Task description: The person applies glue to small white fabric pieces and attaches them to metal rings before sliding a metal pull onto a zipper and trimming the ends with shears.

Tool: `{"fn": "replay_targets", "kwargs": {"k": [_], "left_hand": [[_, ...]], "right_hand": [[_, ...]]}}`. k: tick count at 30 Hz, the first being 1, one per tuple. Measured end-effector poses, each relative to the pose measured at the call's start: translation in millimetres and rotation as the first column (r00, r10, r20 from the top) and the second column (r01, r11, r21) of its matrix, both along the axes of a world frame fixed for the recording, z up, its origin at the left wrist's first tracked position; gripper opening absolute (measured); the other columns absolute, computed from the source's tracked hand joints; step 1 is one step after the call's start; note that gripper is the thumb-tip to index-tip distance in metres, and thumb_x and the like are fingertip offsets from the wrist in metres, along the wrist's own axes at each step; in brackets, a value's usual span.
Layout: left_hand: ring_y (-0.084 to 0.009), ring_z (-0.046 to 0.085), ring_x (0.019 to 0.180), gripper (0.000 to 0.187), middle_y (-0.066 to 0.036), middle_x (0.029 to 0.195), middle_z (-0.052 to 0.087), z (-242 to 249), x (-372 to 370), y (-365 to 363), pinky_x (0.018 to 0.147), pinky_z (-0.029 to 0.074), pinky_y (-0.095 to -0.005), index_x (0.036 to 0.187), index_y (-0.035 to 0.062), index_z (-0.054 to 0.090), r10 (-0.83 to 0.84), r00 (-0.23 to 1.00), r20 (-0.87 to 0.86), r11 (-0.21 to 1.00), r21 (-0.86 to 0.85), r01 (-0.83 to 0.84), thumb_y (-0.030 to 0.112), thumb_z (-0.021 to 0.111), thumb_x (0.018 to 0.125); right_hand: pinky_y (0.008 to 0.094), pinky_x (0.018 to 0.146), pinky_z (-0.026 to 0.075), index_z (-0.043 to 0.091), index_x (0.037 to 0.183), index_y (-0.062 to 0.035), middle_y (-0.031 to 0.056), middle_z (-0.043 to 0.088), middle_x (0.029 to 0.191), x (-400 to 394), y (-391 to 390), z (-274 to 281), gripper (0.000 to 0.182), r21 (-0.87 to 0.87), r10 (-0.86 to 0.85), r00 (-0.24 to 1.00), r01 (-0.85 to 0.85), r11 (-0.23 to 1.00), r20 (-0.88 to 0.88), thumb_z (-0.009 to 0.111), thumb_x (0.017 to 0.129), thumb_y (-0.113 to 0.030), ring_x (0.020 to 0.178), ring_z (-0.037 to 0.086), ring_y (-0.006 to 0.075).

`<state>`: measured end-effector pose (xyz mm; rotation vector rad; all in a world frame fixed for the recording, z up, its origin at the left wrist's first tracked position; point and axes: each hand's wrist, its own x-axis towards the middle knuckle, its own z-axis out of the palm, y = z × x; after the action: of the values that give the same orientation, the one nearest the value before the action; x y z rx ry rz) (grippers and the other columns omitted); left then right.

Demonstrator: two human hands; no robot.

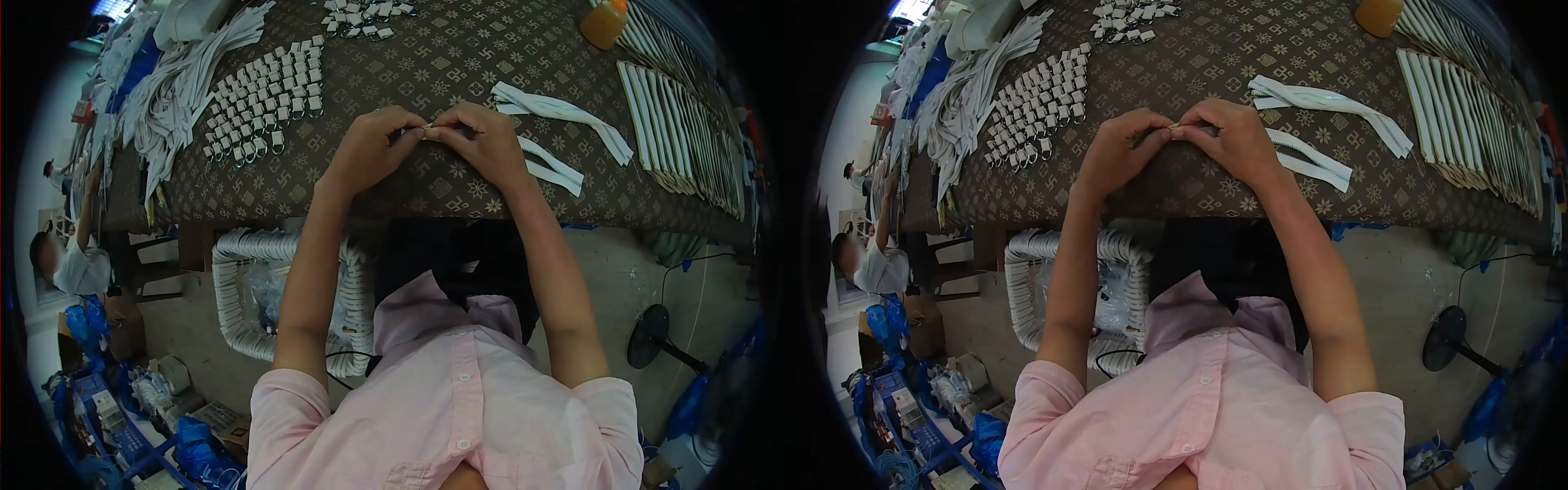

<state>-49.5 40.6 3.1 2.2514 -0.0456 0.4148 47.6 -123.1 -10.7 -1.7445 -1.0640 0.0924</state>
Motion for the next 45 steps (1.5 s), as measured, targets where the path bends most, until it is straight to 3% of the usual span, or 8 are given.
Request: {"fn": "replay_targets", "kwargs": {"k": [5, 13, 20, 28, 35, 40, 44, 45], "left_hand": [[-0.0162, 0.059, 0.066, 0.012, -0.009, 0.077, 0.063, 12, 2, -1, 0.057, 0.045, -0.0281, 0.086, 0.002, 0.065, 0.002, 0.996, -0.086, 0.999, -0.032, -0.005, 0.01, 0.062, 0.078], [-0.0146, 0.059, 0.066, 0.015, -0.009, 0.077, 0.064, 15, 1, 1, 0.057, 0.046, -0.0276, 0.086, 0.0021, 0.065, 0.038, 0.984, -0.172, 0.999, -0.03, -0.044, 0.013, 0.063, 0.077], [-0.0173, 0.059, 0.065, 0.015, -0.009, 0.076, 0.063, 10, 2, -2, 0.057, 0.046, -0.0282, 0.087, 0.0026, 0.065, 0.033, 0.998, -0.06, 0.998, 0.046, -0.031, 0.013, 0.062, 0.077], [-0.0071, 0.057, 0.071, 0.013, -0.002, 0.078, 0.063, -12, 2, -25, 0.062, 0.045, -0.0217, 0.085, 0.0002, 0.065, 0.258, 0.966, -0.016, 0.833, -0.503, -0.231, 0.011, 0.068, 0.079], [-0.0054, 0.056, 0.072, 0.013, -0.001, 0.079, 0.062, -10, 1, -31, 0.062, 0.044, -0.0197, 0.087, -0.0003, 0.063, 0.283, 0.958, -0.048, 0.839, -0.472, -0.271, 0.008, 0.068, 0.078], [-0.0043, 0.053, 0.072, 0.008, 0.002, 0.078, 0.059, -11, 2, -10, 0.063, 0.042, -0.0176, 0.086, -0.0004, 0.062, -0.063, 0.997, -0.049, 0.723, -0.691, 0.012, 0.004, 0.063, 0.08], [-0.0049, 0.052, 0.071, 0.009, 0.001, 0.077, 0.059, -7, 7, -18, 0.064, 0.041, -0.0175, 0.088, -0.0009, 0.061, -0.054, 0.998, -0.032, 0.654, -0.757, 0.011, 0.006, 0.062, 0.082], [-0.0048, 0.052, 0.07, 0.009, 0.001, 0.077, 0.06, -8, 7, -21, 0.063, 0.041, -0.018, 0.088, -0.0009, 0.062, 0.008, 1.0, -0.009, 0.734, -0.679, -0.012, 0.007, 0.062, 0.083]], "right_hand": [[0.0253, 0.062, 0.047, 0.065, 0.086, -0.0022, 0.0043, 0.064, 0.078, -3, 0, 3, 0.014, -0.01, -0.008, 0.996, 0.007, 1.0, -0.087, 0.07, 0.075, -0.01, 0.071, 0.061, 0.0126], [0.0263, 0.064, 0.048, 0.065, 0.088, -0.0034, 0.0052, 0.064, 0.08, 2, 0, -1, 0.012, 0.018, 0.081, 0.995, -0.082, 0.996, 0.053, 0.067, 0.077, -0.007, 0.073, 0.061, 0.0147], [0.0261, 0.063, 0.047, 0.065, 0.088, -0.0031, 0.0049, 0.063, 0.08, 0, 1, -2, 0.01, 0.022, 0.049, 0.998, -0.05, 0.998, 0.034, 0.066, 0.078, -0.007, 0.072, 0.061, 0.0144], [0.0215, 0.064, 0.047, 0.064, 0.087, -0.0016, 0.0032, 0.063, 0.08, -1, -1, 3, 0.01, 0.029, -0.034, 0.988, 0.039, 0.999, -0.15, 0.063, 0.081, -0.009, 0.074, 0.058, 0.0078], [0.0207, 0.064, 0.046, 0.064, 0.088, -0.0017, 0.0023, 0.063, 0.081, 1, -4, 6, 0.011, 0.024, -0.021, 0.973, 0.027, 0.999, -0.23, 0.064, 0.081, -0.01, 0.074, 0.057, 0.0066], [0.0198, 0.064, 0.045, 0.064, 0.087, -0.002, -0.0005, 0.062, 0.079, 2, -4, 11, 0.01, 0.041, 0.123, 0.915, -0.116, 0.992, -0.384, 0.064, 0.081, -0.011, 0.073, 0.056, 0.0047], [0.0197, 0.064, 0.045, 0.064, 0.086, -0.0024, -0.0008, 0.062, 0.078, 5, -6, 12, 0.01, 0.123, 0.141, 0.857, -0.092, 0.988, -0.495, 0.064, 0.081, -0.011, 0.072, 0.055, 0.0043], [0.0199, 0.063, 0.045, 0.064, 0.086, -0.0021, -0.0003, 0.062, 0.078, 6, -6, 9, 0.011, 0.06, 0.079, 0.898, -0.059, 0.996, -0.433, 0.064, 0.081, -0.011, 0.072, 0.056, 0.0045]]}}
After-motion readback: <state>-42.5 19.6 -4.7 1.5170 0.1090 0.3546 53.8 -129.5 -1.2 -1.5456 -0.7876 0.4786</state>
